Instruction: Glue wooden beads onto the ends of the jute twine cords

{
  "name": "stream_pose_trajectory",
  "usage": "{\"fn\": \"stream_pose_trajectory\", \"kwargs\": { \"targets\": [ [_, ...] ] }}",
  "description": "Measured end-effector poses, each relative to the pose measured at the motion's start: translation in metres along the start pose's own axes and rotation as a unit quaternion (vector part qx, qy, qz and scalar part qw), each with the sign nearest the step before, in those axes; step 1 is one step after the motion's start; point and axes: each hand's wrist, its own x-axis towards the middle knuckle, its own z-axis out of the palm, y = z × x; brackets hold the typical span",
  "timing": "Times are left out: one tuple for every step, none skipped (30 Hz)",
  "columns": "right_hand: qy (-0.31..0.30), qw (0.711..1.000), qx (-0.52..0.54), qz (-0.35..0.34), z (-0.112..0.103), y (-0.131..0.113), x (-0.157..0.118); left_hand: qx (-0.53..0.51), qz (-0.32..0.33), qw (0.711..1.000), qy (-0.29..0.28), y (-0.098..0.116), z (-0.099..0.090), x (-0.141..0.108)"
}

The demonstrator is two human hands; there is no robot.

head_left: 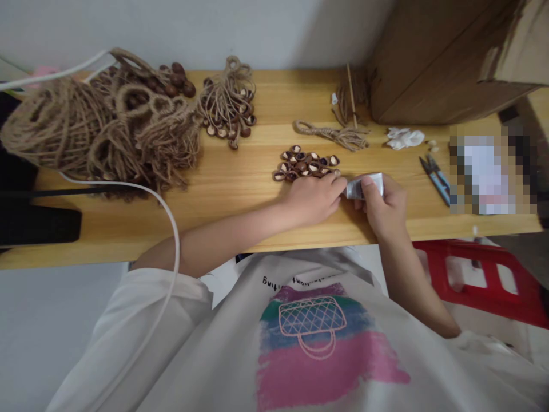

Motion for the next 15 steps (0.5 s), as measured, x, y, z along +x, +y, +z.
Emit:
{"fn": "stream_pose_trajectory", "kwargs": {
  "targets": [
    [-0.001, 1.0, 0.0, 0.0, 0.0001, 0.0, 0.0, -0.002, 0.002, 1.0, 0.001, -0.0001, -0.0002, -0.0001],
    [-0.001, 1.0, 0.0, 0.0, 0.0001, 0.0, -0.0001, -0.003, 0.003, 1.0, 0.001, -0.0003, -0.0005, -0.0001],
    [-0.002, 1.0, 0.0, 0.001, 0.0002, -0.0002, -0.0001, -0.004, 0.004, 1.0, 0.001, -0.0004, -0.0008, -0.0002],
    [-0.001, 1.0, 0.0, 0.002, 0.0001, -0.0004, -0.0001, -0.005, 0.005, 1.0, 0.0, -0.0004, -0.0011, -0.0002],
    [0.0, 1.0, -0.001, 0.001, 0.0001, -0.0009, -0.0001, -0.005, 0.005, 1.0, 0.0, -0.0004, -0.0014, -0.0002],
    [0.001, 1.0, -0.002, 0.0, 0.0, -0.0015, -0.0001, -0.005, 0.004, 1.0, 0.001, -0.0004, -0.0016, -0.0002],
    [0.001, 1.0, -0.003, -0.003, -0.0002, -0.0023, 0.0, -0.005, 0.003, 1.0, 0.003, -0.0003, -0.0017, -0.0002],
    [0.001, 1.0, -0.004, -0.007, -0.0005, -0.0032, 0.0, -0.004, 0.002, 1.0, 0.005, -0.0002, -0.0017, -0.0002],
    [0.0, 1.0, -0.005, -0.01, -0.0008, -0.0042, 0.0001, -0.002, 0.001, 1.0, 0.007, -0.0001, -0.0015, -0.0002],
    [-0.001, 1.0, -0.006, -0.012, -0.0011, -0.0051, 0.0001, 0.001, 0.0, 1.0, 0.009, -0.0001, -0.0011, -0.0002],
    [-0.001, 1.0, -0.006, -0.013, -0.0014, -0.0057, 0.0001, 0.004, 0.0, 1.0, 0.01, -0.0002, -0.0005, -0.0002],
    [-0.002, 1.0, -0.005, -0.011, -0.0017, -0.0059, 0.0, 0.008, 0.001, 1.0, 0.011, -0.0004, 0.0001, -0.0003],
    [-0.003, 1.0, -0.002, -0.009, -0.0019, -0.0057, -0.0001, 0.011, 0.002, 1.0, 0.012, -0.0005, 0.0007, -0.0003],
    [-0.003, 1.0, 0.002, -0.005, -0.002, -0.0051, -0.0003, 0.014, 0.002, 1.0, 0.014, -0.0007, 0.0013, -0.0003],
    [-0.003, 1.0, 0.008, -0.003, -0.002, -0.0042, -0.0005, 0.016, 0.002, 1.0, 0.015, -0.0008, 0.0016, -0.0003]
  ]
}}
